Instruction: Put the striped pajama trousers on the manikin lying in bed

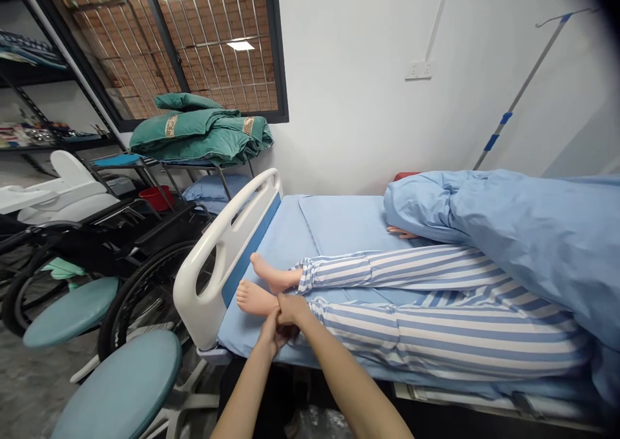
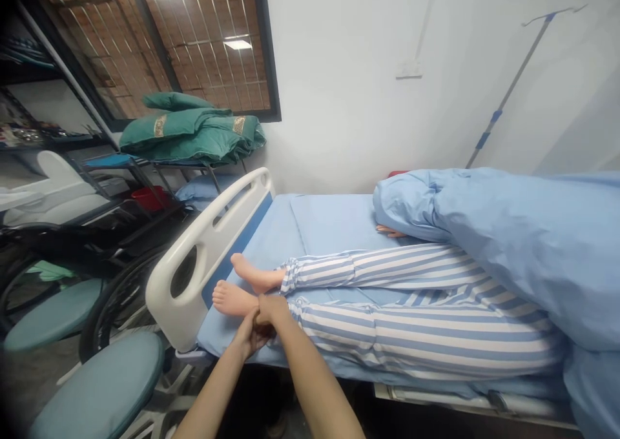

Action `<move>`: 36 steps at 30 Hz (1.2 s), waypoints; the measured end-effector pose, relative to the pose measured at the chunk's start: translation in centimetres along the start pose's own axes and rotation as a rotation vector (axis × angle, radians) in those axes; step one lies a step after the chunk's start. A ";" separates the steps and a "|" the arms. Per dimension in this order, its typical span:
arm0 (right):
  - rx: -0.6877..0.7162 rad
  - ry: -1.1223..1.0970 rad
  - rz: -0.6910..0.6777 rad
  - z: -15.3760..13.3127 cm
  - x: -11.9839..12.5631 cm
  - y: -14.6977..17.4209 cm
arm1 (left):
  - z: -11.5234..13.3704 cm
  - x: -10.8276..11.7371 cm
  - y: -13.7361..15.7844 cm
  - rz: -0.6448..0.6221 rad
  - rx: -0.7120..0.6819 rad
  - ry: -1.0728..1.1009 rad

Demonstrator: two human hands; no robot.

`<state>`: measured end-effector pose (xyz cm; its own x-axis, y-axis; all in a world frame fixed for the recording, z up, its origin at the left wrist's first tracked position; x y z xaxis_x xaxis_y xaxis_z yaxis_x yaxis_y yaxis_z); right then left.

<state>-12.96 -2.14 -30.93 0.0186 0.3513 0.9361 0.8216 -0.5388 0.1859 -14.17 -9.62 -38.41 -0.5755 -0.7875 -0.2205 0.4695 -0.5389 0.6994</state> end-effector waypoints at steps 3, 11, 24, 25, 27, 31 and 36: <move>0.038 -0.049 -0.111 0.4 -0.7 -1.1 | -0.8 -0.5 0.3 -0.045 0.170 -0.058; 0.072 -0.019 -0.060 0.6 -0.7 -2.1 | -1.1 -0.2 -0.5 -0.024 0.239 -0.079; -0.082 0.095 0.170 -0.7 0.6 1.0 | -0.8 1.0 -1.1 -0.029 0.007 -0.020; -0.082 0.102 0.194 -1.0 0.8 1.4 | -0.7 1.1 -1.1 -0.020 -0.045 -0.026; -0.074 0.115 0.256 -1.5 1.3 2.3 | -0.3 1.4 -0.9 -0.016 -0.147 -0.056; -0.015 0.043 0.271 -2.1 1.9 3.6 | 1.4 3.0 0.3 0.063 -0.269 -0.213; 0.031 -0.221 0.297 -1.3 4.6 3.5 | 8.9 4.0 5.0 0.132 -0.591 -0.456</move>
<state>-10.71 -3.46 -25.59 0.3787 0.3414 0.8602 0.7787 -0.6198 -0.0968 -20.09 -12.80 -29.75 -0.6492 -0.7241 0.2329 0.7606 -0.6203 0.1915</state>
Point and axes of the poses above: each hand's wrist, its own y-axis away from the middle knuckle, its own x-axis out of the back of the hand, z = x × y, the point moved 10 cm from there along -y, towards the middle knuckle, and after that the axes turned 1 degree about y, right-handed, at the moved point
